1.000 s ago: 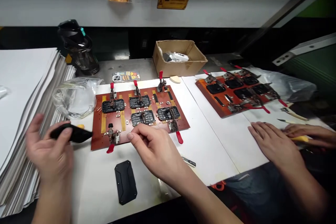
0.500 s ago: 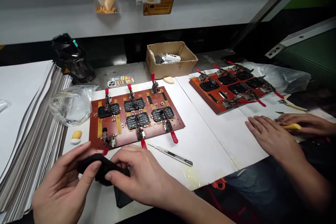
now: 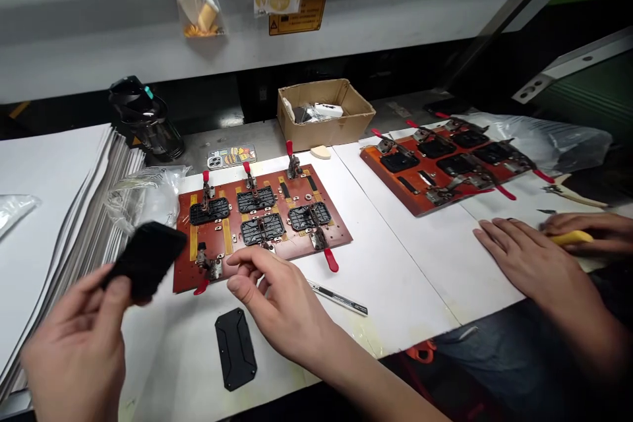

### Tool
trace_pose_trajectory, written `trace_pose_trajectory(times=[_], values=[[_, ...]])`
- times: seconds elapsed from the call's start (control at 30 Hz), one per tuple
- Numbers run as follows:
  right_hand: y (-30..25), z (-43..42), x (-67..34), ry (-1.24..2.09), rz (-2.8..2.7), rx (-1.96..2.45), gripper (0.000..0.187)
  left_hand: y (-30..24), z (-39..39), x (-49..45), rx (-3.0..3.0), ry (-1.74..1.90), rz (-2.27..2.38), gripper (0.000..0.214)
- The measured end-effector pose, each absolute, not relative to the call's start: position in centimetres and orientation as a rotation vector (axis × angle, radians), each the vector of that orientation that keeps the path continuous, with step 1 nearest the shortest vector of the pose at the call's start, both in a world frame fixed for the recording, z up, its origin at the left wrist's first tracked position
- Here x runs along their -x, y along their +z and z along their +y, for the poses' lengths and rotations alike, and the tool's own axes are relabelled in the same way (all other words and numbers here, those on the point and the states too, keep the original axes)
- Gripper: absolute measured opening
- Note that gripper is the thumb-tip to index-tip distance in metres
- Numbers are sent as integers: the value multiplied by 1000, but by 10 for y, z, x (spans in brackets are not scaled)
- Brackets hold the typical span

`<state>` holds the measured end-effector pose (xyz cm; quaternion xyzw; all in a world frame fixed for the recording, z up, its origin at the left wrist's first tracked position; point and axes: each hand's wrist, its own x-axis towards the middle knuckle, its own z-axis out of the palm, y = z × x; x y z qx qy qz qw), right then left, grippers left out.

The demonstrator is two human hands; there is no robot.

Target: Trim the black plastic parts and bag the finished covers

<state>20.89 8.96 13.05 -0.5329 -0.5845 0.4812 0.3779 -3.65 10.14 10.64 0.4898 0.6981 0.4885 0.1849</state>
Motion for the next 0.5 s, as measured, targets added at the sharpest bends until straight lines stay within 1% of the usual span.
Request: trace_pose_trajectory(times=[0.07,0.1,0.2,0.33,0.4,0.5], values=[[129,88,-211,1233,-1498,1363,21,102,128,46,-1290,1474,2003,45],[128,87,-212,1233,-1508,1361,20,96,142,53,-1292,1416,1986,46],[128,84,-216,1235,-1560,1372,18,71,177,69,-1377,1047,1835,58],[125,80,-220,1250,-1628,1401,19,38,197,68,-1489,808,1612,67],[122,78,-219,1249,-1645,1415,18,31,200,60,-1581,729,1523,62],[118,78,-217,1262,-1684,1423,18,31,202,50,-1772,685,1477,50]])
